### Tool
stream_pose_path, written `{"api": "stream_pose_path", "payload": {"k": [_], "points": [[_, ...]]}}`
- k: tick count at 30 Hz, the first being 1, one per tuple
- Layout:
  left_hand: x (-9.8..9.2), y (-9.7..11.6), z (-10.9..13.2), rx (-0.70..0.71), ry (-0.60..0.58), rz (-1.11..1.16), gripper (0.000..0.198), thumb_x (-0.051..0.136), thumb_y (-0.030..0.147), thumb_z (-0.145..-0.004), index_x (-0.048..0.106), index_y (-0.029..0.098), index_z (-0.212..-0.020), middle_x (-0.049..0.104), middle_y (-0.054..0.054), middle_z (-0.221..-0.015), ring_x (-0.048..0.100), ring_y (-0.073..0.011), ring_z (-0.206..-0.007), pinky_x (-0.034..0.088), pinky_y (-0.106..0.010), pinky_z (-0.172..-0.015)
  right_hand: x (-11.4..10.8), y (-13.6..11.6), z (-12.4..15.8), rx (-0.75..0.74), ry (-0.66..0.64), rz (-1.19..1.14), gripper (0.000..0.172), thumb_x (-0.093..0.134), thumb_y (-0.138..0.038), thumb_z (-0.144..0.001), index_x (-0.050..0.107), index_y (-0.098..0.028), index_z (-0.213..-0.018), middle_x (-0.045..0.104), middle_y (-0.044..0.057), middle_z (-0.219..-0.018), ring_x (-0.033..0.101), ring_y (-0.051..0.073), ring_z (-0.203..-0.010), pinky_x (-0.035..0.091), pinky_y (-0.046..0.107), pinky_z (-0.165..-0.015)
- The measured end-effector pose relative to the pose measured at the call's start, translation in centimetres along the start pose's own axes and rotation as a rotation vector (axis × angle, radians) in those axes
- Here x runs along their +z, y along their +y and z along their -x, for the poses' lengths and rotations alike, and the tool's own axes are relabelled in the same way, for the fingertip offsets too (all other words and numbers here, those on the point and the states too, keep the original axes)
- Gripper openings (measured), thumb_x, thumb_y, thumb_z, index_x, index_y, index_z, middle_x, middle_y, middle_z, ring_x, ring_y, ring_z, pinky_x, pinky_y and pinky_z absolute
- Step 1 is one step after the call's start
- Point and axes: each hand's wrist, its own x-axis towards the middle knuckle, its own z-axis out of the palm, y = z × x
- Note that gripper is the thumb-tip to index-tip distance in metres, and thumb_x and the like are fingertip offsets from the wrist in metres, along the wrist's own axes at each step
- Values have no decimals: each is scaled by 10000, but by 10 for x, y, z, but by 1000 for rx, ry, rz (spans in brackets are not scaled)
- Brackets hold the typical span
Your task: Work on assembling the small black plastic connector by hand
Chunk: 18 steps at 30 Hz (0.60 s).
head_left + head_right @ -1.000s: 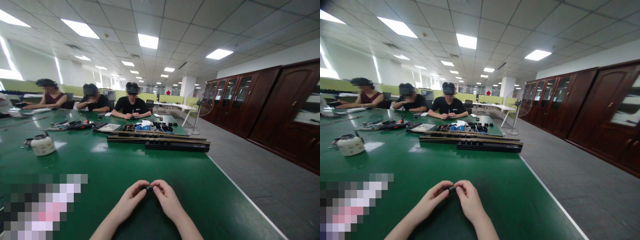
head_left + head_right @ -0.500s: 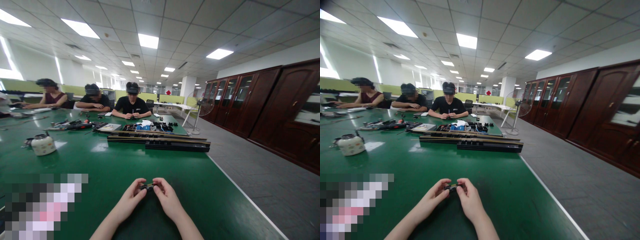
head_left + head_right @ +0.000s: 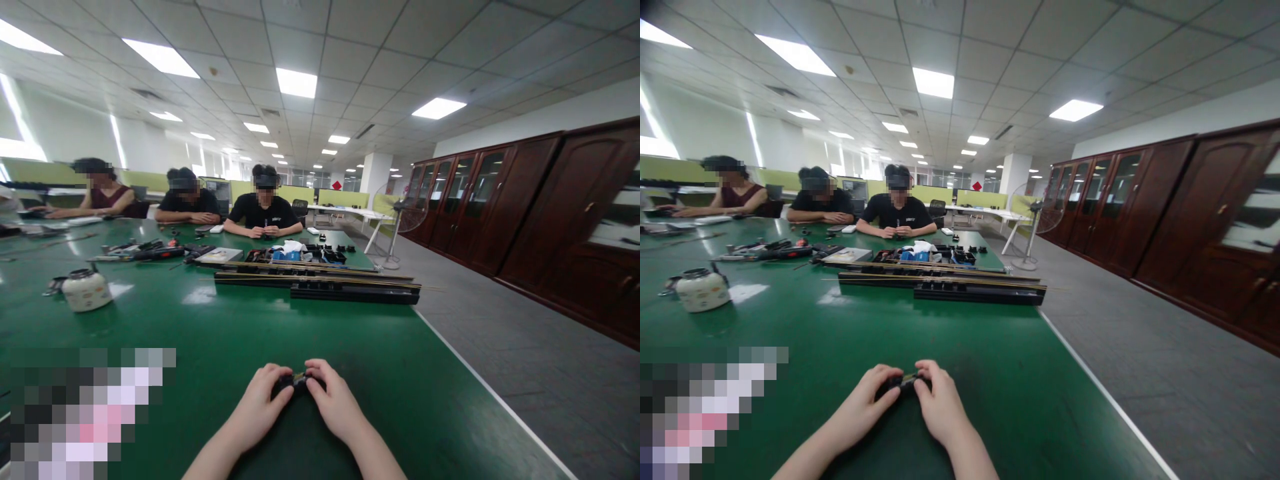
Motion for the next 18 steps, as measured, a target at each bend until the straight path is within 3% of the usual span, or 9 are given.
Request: {"api": "stream_pose_path", "payload": {"k": [9,18], "points": [[3,-8,-2,-11,20,-18,370,545,219,-685,581,204,-1052,619,-65,-1048,530,-228,-1022,394,-380,-932,-2,-8,3,-18,11,133,313,460,-209,-760,584,-230,-1047,630,47,-1060,555,194,-1035,395,335,-937],[2,-7,-1,-13,-1,-17,350,547,223,-694,593,211,-1040,631,-66,-1045,533,-238,-1014,394,-381,-921,-2,-9,2,-53,41,83,276,459,-214,-770,644,-235,-972,648,39,-1052,558,214,-1038,387,360,-957]]}}
